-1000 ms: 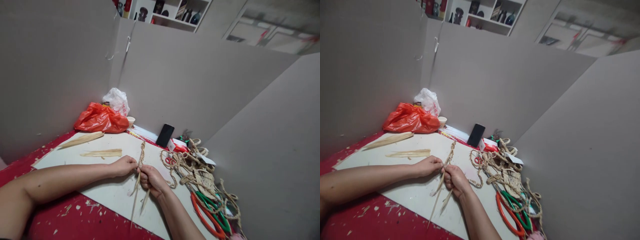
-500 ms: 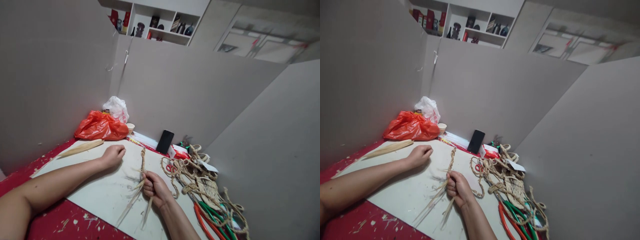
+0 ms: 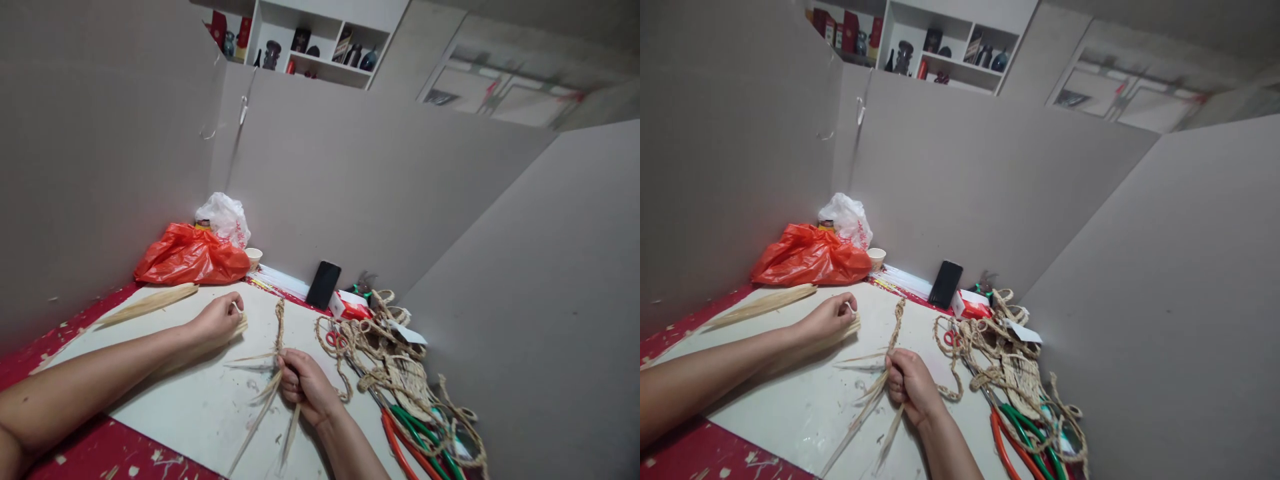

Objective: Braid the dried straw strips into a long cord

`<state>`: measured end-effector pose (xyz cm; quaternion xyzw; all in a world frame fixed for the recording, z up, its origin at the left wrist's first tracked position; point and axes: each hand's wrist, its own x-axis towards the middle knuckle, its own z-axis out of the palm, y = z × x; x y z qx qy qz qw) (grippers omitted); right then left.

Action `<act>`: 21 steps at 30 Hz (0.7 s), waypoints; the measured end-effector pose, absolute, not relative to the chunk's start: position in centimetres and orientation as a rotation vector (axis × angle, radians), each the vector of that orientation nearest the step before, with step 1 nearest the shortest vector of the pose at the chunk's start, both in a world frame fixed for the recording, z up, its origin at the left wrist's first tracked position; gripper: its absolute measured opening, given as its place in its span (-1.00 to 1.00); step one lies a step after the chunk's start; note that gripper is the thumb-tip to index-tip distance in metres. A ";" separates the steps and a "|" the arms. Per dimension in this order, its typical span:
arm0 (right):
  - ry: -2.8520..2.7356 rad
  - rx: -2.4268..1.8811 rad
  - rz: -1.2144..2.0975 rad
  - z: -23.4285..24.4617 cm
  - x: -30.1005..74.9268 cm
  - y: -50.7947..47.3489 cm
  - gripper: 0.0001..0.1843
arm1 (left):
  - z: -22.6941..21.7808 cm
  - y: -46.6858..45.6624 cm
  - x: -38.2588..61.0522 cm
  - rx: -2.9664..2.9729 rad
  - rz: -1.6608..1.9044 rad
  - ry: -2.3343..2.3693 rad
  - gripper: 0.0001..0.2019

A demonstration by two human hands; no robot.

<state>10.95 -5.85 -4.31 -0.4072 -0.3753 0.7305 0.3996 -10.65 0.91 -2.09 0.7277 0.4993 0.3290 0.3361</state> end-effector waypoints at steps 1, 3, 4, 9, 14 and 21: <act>-0.958 -1.045 1.836 -4.3 10.8 -5.9 -0.76 | -1.9 0.6 -10.3 1.745 0.888 1.200 -0.81; -0.970 -1.070 1.811 -4.3 10.5 -6.1 -0.75 | -1.8 -0.2 -9.5 1.499 0.866 1.029 -0.68; -0.974 -1.079 1.800 -4.2 10.4 -6.2 -0.74 | -1.8 -0.6 -9.2 1.418 0.839 0.967 -0.62; -0.999 -1.087 1.777 -4.4 9.9 -6.3 -0.69 | -2.2 -2.6 -7.9 1.144 0.730 0.790 -0.48; -1.029 -1.089 1.775 -4.6 9.9 -6.3 -0.69 | -2.3 -2.9 -7.3 0.978 0.721 0.720 -0.42; -1.048 -1.123 1.762 -4.2 9.7 -6.4 -0.71 | -2.4 -3.1 -6.9 0.914 0.735 0.709 -0.43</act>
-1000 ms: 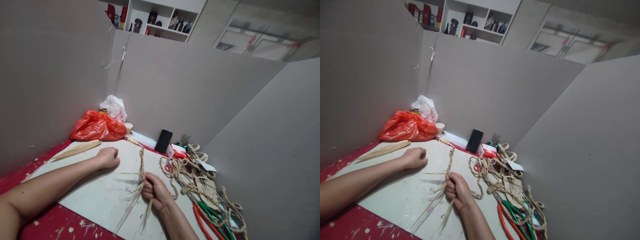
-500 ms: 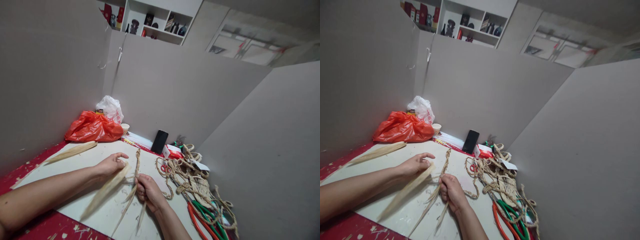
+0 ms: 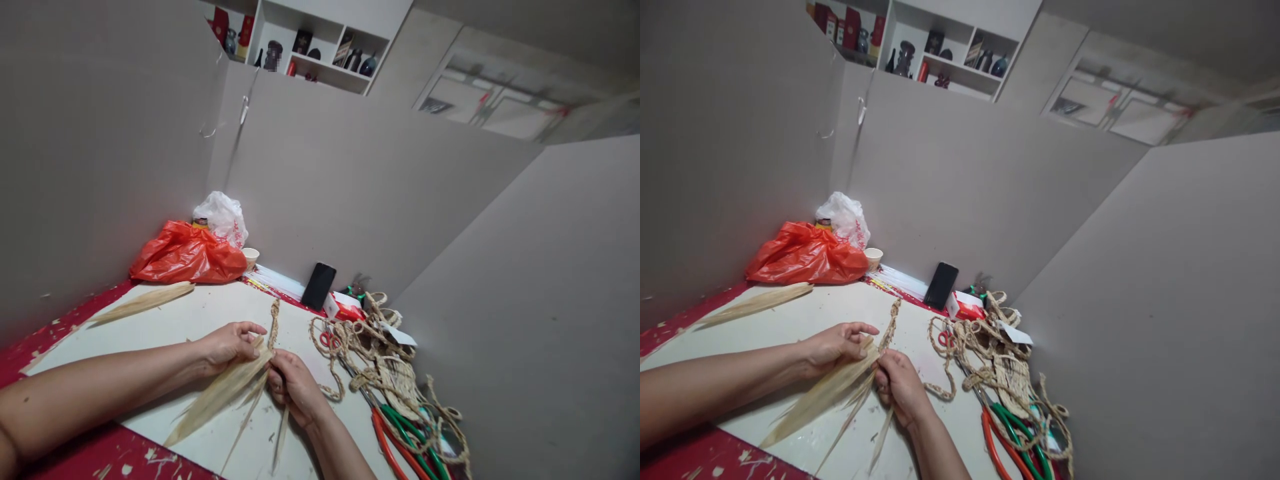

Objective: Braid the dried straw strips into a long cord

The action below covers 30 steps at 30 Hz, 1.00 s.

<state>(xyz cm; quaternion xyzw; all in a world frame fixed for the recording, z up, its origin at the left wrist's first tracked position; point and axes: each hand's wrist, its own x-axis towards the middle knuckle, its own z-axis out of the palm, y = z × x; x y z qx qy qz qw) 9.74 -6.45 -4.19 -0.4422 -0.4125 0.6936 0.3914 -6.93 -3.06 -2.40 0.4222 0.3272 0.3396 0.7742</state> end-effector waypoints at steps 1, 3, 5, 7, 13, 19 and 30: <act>-1.052 -1.125 1.761 -4.1 9.7 -6.5 -0.72 | -2.4 -3.2 -6.8 0.936 0.748 0.720 -0.46; -1.064 -1.126 1.761 -4.1 9.8 -6.5 -0.73 | -2.4 -3.3 -6.6 1.003 0.792 0.759 -0.52; -1.080 -1.124 1.757 -4.2 9.8 -6.5 -0.73 | -2.5 -3.5 -6.4 1.083 0.829 0.813 -0.58; -1.096 -1.118 1.752 -4.1 9.9 -6.5 -0.73 | -2.5 -3.5 -6.3 1.146 0.845 0.859 -0.61; -1.125 -1.144 1.671 -3.9 9.6 -6.6 -0.67 | -2.6 -3.7 -6.0 1.221 0.856 0.903 -0.63; -1.186 -1.186 1.571 -4.4 9.4 -6.5 -0.63 | -2.9 -3.8 -5.9 1.223 0.844 0.864 -0.62; -1.191 -1.202 1.547 -4.4 9.4 -6.7 -0.64 | -3.3 -3.9 -5.7 1.234 0.831 0.835 -0.56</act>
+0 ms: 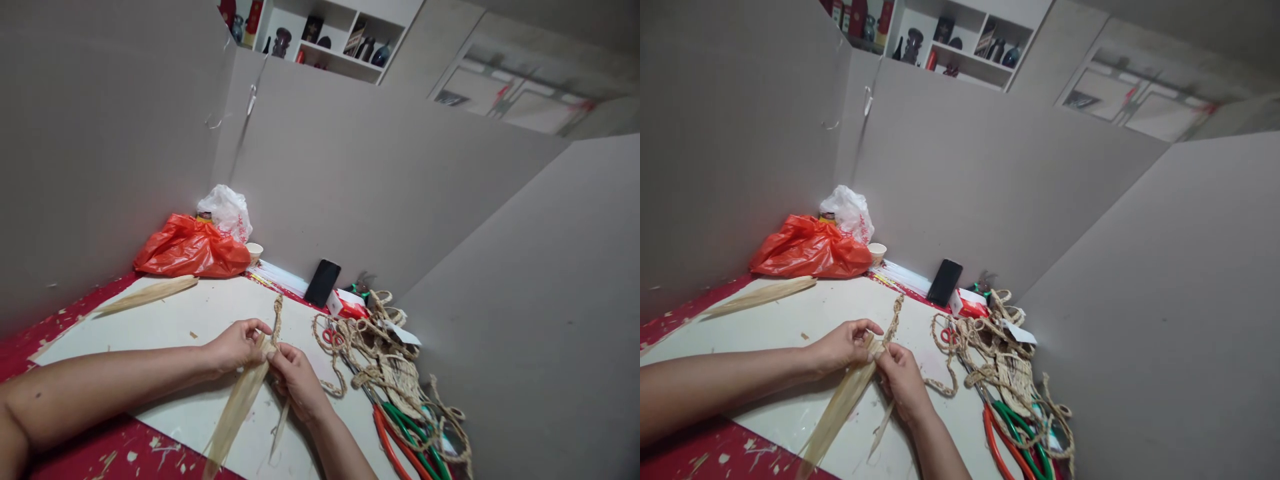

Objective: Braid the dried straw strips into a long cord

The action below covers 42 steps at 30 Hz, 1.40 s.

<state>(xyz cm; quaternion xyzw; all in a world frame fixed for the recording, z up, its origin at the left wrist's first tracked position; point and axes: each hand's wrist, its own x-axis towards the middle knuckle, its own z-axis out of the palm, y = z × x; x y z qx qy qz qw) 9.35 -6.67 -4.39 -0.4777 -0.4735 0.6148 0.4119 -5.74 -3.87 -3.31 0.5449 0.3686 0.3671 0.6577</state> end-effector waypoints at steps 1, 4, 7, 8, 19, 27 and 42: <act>-1.196 -1.204 1.538 -4.5 9.3 -6.7 -0.64 | -3.3 -3.9 -5.7 1.235 0.840 0.841 -0.56; -1.211 -1.211 1.504 -4.5 9.2 -6.7 -0.65 | -3.2 -4.1 -5.8 1.228 0.868 0.843 -0.56; -1.217 -1.225 1.473 -4.4 9.0 -6.6 -0.67 | -2.8 -4.5 -5.8 1.216 0.881 0.845 -0.56; -1.217 -1.232 1.466 -4.4 9.0 -6.6 -0.67 | -2.6 -4.6 -5.8 1.209 0.883 0.846 -0.55; -1.252 -1.343 1.457 -4.4 8.9 -6.8 -0.71 | 7.5 -5.0 -10.3 1.442 1.190 0.717 -0.56; -1.472 -1.377 1.313 -4.8 9.0 -6.5 -0.74 | 12.1 -4.5 -17.5 2.316 1.858 1.132 -0.69; -1.090 -1.166 1.627 -3.4 8.9 -6.9 -0.71 | -0.6 -3.5 -7.3 2.040 0.464 1.057 -0.82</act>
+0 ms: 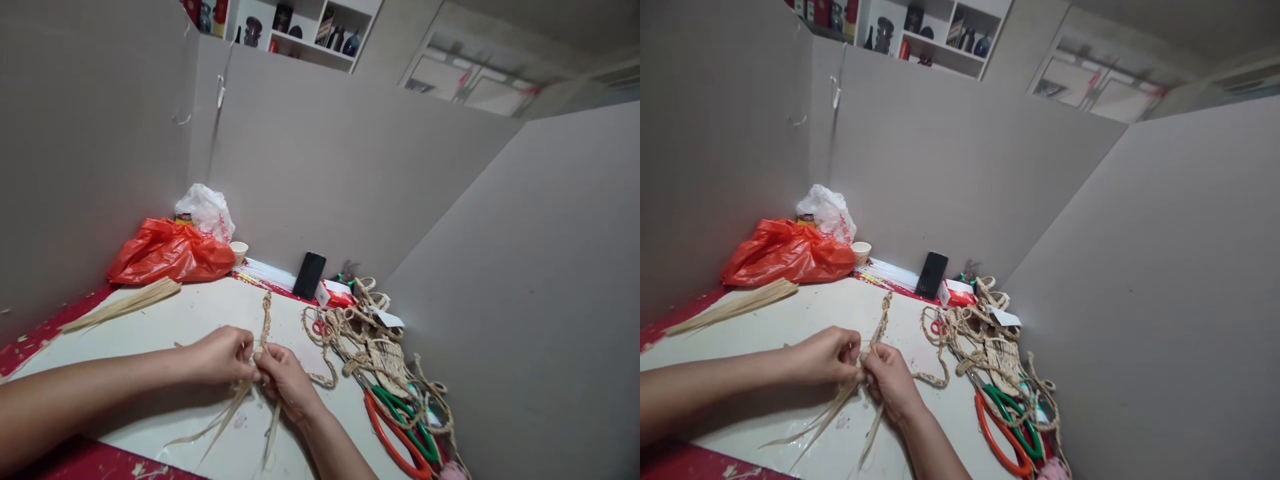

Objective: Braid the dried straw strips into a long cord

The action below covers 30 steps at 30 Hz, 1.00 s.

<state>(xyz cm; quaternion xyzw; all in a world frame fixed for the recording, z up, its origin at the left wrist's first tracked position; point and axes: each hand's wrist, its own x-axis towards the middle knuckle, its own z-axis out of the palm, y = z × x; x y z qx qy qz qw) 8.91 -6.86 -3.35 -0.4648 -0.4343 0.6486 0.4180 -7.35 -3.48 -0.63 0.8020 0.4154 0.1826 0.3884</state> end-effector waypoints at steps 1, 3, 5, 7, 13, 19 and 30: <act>-1.087 -1.156 1.629 -3.3 9.0 -6.9 -0.72 | -1.2 -3.7 -6.7 1.950 0.469 1.008 -0.83; -1.076 -1.139 1.628 -3.1 9.2 -6.9 -0.72 | -1.9 -3.6 -6.1 1.736 0.469 0.912 -0.82; -1.055 -1.117 1.637 -3.1 9.4 -6.8 -0.70 | -2.1 -3.3 -6.2 1.511 0.446 0.822 -0.77; -1.037 -1.078 1.676 -3.1 9.7 -6.7 -0.68 | -2.1 -3.1 -6.5 1.360 0.426 0.762 -0.72; -0.938 -0.970 1.816 -3.4 10.4 -6.4 -0.72 | -1.3 -2.1 -7.5 1.285 0.467 0.777 -0.71; -0.925 -0.962 1.856 -3.5 10.6 -6.5 -0.73 | -0.2 -1.6 -7.5 1.372 0.670 0.927 -0.81; -0.960 -0.988 1.880 -3.4 10.2 -6.6 -0.69 | -0.3 -3.3 -7.2 1.599 0.838 0.828 -0.78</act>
